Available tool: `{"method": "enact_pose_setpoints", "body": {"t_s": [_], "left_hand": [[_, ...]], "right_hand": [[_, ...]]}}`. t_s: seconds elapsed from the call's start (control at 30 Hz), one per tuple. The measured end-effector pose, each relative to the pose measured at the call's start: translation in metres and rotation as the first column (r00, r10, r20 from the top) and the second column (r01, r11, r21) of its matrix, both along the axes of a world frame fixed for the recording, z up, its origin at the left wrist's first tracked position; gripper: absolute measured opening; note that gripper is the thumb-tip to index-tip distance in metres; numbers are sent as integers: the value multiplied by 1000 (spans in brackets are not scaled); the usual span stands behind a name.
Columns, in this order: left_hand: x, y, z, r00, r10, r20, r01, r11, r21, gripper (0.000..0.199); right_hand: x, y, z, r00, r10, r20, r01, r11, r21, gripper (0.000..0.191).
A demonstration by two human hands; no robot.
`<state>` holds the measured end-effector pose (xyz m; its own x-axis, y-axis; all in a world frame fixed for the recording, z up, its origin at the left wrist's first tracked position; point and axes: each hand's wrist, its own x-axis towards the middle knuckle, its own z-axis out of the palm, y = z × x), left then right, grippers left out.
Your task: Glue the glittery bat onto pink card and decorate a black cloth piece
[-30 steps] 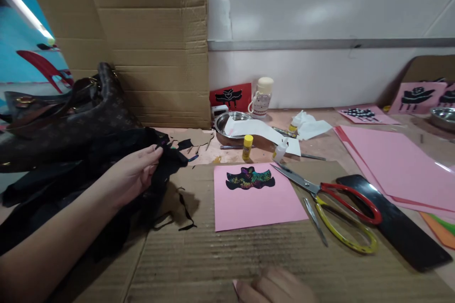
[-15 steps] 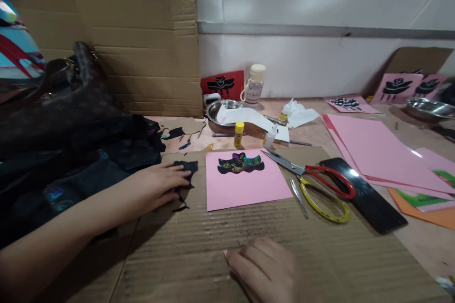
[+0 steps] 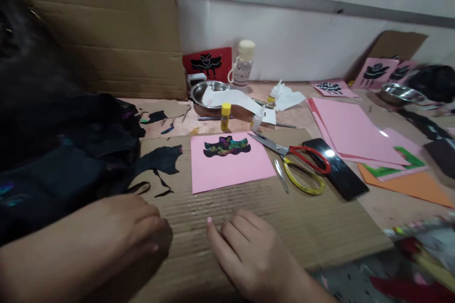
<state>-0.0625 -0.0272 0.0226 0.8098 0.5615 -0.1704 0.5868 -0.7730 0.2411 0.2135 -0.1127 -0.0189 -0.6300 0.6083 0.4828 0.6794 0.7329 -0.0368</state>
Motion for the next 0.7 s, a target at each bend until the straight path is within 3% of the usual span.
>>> {"method": "enact_pose_setpoints", "body": {"t_s": [0.13, 0.27, 0.4, 0.5, 0.57, 0.6, 0.7], "left_hand": [[25, -29, -11, 975, -207, -86, 202, 977, -64, 17], [31, -33, -25, 963, -260, -71, 261, 965, 13, 21], [30, -39, -36, 947, -319, 26, 312, 938, 150, 16], [30, -49, -41, 937, -347, 46, 314, 892, 326, 31], [31, -54, -49, 943, -331, 21, 296, 869, 395, 42], [31, -56, -55, 945, -325, 21, 289, 865, 410, 45], [35, -56, -70, 935, -355, -10, 331, 861, 387, 52]], "right_hand": [[-4, -1, -4, 991, -21, 130, 31, 997, -71, 34], [-8, -7, -9, 995, -73, 72, 81, 989, -122, 28], [-5, -15, -6, 996, -82, -16, 79, 986, -147, 30], [14, -14, 1, 980, -154, -123, 131, 975, -178, 21], [35, -2, 8, 922, -299, -245, 242, 941, -237, 15], [48, 8, 12, 855, -405, -324, 321, 904, -282, 13], [85, 57, 23, 718, -594, -362, 497, 802, -330, 21]]}}
